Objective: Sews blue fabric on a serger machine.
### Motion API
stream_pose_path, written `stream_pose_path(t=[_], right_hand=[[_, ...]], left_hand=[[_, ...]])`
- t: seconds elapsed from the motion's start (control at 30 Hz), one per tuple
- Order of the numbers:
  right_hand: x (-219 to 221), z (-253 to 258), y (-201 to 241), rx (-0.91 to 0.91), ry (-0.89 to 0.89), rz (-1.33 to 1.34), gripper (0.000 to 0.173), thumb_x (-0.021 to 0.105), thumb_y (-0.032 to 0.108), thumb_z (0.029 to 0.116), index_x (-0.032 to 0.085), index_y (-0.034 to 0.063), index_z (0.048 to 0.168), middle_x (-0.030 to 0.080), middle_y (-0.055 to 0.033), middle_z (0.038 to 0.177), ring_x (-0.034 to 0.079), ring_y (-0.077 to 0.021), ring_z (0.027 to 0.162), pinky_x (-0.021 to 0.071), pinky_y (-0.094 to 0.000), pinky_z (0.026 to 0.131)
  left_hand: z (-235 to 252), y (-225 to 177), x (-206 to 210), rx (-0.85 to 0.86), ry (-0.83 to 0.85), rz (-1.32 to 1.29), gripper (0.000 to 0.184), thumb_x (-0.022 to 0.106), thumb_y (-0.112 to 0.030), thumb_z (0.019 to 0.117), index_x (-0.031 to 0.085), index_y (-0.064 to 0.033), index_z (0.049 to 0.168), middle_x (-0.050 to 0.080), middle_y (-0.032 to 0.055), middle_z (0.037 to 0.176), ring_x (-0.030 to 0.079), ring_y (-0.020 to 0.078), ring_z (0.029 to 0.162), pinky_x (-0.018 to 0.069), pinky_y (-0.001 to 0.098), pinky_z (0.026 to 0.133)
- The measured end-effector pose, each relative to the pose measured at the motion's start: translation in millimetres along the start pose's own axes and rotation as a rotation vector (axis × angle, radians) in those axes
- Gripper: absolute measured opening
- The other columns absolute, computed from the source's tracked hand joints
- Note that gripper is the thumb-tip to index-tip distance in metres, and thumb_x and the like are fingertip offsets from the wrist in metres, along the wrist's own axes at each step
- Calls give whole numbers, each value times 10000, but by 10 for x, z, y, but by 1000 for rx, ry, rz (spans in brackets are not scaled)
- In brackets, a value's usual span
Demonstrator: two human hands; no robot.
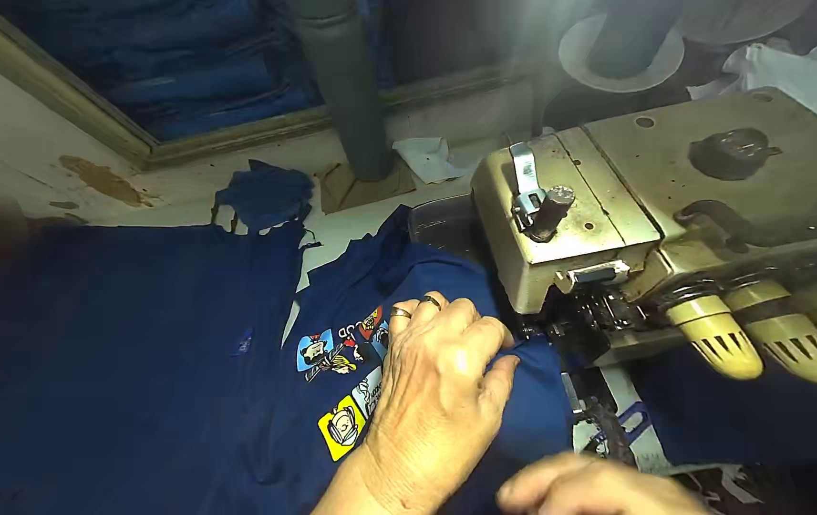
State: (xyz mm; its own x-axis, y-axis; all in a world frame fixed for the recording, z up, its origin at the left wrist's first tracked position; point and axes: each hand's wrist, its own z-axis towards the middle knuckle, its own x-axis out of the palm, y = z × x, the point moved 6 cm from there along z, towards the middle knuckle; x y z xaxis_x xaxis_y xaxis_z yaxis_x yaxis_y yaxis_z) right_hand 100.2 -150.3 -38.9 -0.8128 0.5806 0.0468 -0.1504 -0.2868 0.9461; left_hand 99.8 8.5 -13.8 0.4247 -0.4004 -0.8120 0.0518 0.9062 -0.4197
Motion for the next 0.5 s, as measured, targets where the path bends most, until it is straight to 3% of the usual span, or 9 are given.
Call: stream_pose_path(t=[0.07, 0.13, 0.2, 0.3, 0.37, 0.4, 0.5], right_hand=[[-222, 76, 50, -24, -175, -37, 188, 657, 264, 1011, 637, 174, 1175, 684, 12, 1287, 722, -44, 942, 612, -187, 728], [-350, 147, 33, -23, -260, -26, 282, 669, 256, 1007, 601, 213, 1278, 634, 28, 1386, 739, -59, 889, 629, -188, 689], [-387, 182, -5, 5, -299, 8, 348, 683, 207, 992, 577, 201, 1324, 620, -2, 1419, 740, -63, 821, 620, -181, 641], [-395, 184, -30, 23, -296, 34, 387, 700, 175, 978, 566, 191, 1341, 633, -2, 1401, 736, -52, 823, 609, -162, 629], [-395, 175, -30, 35, -297, 36, 417, 709, 154, 971, 557, 180, 1358, 647, 5, 1385, 741, -55, 844, 612, -161, 635], [-391, 173, -30, 47, -295, 36, 432, 707, 145, 969, 550, 173, 1369, 655, 8, 1377, 743, -56, 850, 613, -162, 637], [-361, 163, -18, 93, -250, 39, 434, 724, 126, 954, 565, 101, 1357, 670, 3, 1366, 751, -54, 863, 631, -183, 666]], left_hand=[[2, 27, -5, -13, 36, -99, 107, 653, -253, 873, 733, -239, 804, 646, -96, 881, 609, 86, 958, 416, 409, 940], [0, 40, -21, -5, 50, -206, 100, 631, -208, 855, 711, -231, 801, 686, -100, 971, 623, 61, 1094, 385, 447, 1091], [5, 29, -38, 23, 58, -237, 99, 608, -193, 861, 703, -207, 837, 711, -100, 936, 655, 47, 1094, 315, 525, 1181], [2, -17, -30, 53, 46, -162, 115, 645, -239, 893, 732, -194, 952, 689, -109, 844, 649, 17, 900, 364, 449, 1081], [-13, -32, -30, 58, 9, -198, 123, 652, -241, 923, 763, -190, 907, 683, -111, 789, 624, -6, 799, 382, 375, 1003], [-16, -33, -38, 64, 2, -242, 137, 653, -231, 930, 769, -186, 874, 687, -107, 787, 619, -9, 801, 372, 362, 1005], [6, -22, -90, 79, 35, -398, 142, 645, -198, 949, 752, -157, 866, 725, -93, 862, 664, -22, 916, 359, 372, 1144]])
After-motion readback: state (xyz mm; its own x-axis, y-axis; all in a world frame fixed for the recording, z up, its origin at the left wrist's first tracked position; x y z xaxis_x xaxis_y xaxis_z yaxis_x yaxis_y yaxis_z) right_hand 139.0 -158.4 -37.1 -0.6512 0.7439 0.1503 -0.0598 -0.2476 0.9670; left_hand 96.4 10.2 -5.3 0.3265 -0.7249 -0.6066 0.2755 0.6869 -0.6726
